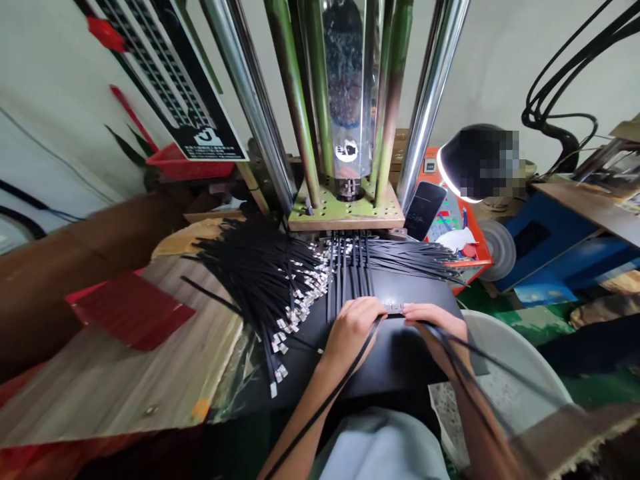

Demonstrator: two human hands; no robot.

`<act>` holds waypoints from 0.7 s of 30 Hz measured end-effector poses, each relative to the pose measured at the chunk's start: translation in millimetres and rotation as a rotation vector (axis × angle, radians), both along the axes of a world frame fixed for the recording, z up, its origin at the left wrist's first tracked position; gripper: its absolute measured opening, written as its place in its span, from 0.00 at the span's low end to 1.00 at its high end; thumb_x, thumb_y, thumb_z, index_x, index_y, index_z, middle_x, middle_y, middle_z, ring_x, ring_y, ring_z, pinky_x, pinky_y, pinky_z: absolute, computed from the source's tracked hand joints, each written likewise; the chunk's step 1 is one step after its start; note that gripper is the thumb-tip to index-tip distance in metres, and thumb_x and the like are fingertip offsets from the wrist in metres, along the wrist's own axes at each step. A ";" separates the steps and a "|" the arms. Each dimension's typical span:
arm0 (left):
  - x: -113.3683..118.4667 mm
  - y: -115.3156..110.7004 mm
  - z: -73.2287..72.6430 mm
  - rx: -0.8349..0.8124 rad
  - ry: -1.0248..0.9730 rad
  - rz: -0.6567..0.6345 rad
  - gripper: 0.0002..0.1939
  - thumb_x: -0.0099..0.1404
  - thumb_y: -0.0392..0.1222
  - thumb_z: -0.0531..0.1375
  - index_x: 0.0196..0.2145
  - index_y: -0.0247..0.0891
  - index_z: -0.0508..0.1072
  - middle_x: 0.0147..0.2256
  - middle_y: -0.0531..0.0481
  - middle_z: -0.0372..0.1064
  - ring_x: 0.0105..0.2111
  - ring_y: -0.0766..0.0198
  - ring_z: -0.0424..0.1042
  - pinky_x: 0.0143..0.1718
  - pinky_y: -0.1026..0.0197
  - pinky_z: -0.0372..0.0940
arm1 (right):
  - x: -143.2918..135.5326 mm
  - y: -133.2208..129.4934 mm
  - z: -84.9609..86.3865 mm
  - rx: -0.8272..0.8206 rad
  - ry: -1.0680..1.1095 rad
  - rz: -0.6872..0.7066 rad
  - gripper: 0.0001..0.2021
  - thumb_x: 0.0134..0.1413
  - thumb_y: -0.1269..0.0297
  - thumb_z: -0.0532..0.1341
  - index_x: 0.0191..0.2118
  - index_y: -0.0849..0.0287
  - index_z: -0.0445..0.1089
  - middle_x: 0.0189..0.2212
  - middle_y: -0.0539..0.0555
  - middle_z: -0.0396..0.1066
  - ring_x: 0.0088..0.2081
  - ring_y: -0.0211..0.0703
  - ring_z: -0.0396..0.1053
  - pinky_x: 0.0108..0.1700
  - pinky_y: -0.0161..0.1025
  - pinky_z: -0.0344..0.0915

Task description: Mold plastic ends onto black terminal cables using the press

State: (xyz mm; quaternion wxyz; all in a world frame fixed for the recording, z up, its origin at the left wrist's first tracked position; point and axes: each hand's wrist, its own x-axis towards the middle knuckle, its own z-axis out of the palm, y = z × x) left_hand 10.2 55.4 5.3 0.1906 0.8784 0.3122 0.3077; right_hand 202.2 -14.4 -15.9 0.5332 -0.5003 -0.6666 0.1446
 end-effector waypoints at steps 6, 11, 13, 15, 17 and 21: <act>11.6 2.6 -2.5 -0.088 0.121 0.084 0.06 0.68 0.33 0.56 0.37 0.39 0.74 0.38 0.49 0.75 0.42 0.59 0.71 0.45 0.55 0.63 | -7.8 25.8 -18.4 0.051 -0.246 -0.041 0.09 0.64 0.67 0.55 0.38 0.54 0.73 0.36 0.52 0.79 0.40 0.43 0.77 0.44 0.39 0.73; 23.7 0.1 7.9 -0.064 0.265 0.160 0.06 0.68 0.32 0.56 0.36 0.38 0.72 0.38 0.48 0.73 0.42 0.56 0.69 0.43 0.53 0.63 | -6.3 23.4 -13.0 -0.003 -0.314 -0.116 0.06 0.62 0.69 0.56 0.38 0.56 0.70 0.35 0.53 0.77 0.38 0.42 0.76 0.43 0.39 0.71; 29.5 2.1 12.0 -0.056 0.372 0.157 0.08 0.68 0.31 0.54 0.35 0.37 0.72 0.37 0.46 0.72 0.42 0.54 0.70 0.42 0.52 0.64 | -6.1 21.7 -10.4 -0.012 -0.339 -0.118 0.08 0.63 0.71 0.54 0.38 0.56 0.70 0.35 0.54 0.76 0.38 0.42 0.75 0.43 0.39 0.71; 30.2 3.8 12.4 -0.059 0.393 0.118 0.09 0.68 0.30 0.53 0.36 0.36 0.73 0.38 0.46 0.72 0.42 0.55 0.70 0.42 0.52 0.65 | -6.1 20.2 -9.5 -0.012 -0.357 -0.105 0.09 0.63 0.71 0.52 0.38 0.56 0.70 0.36 0.54 0.76 0.42 0.43 0.75 0.45 0.39 0.70; 23.1 1.1 8.7 -0.038 0.283 0.088 0.10 0.68 0.29 0.52 0.39 0.36 0.73 0.42 0.45 0.72 0.45 0.56 0.69 0.46 0.53 0.66 | -6.1 18.6 -9.3 -0.018 -0.368 -0.097 0.10 0.64 0.71 0.51 0.38 0.56 0.69 0.37 0.55 0.76 0.44 0.44 0.75 0.47 0.39 0.69; -7.2 -24.0 0.1 -0.002 -0.074 0.126 0.12 0.69 0.29 0.52 0.45 0.36 0.72 0.45 0.44 0.71 0.49 0.60 0.68 0.53 0.57 0.65 | -7.4 15.8 -5.8 -0.087 -0.391 -0.102 0.08 0.62 0.72 0.53 0.38 0.56 0.68 0.37 0.55 0.75 0.41 0.44 0.74 0.45 0.39 0.68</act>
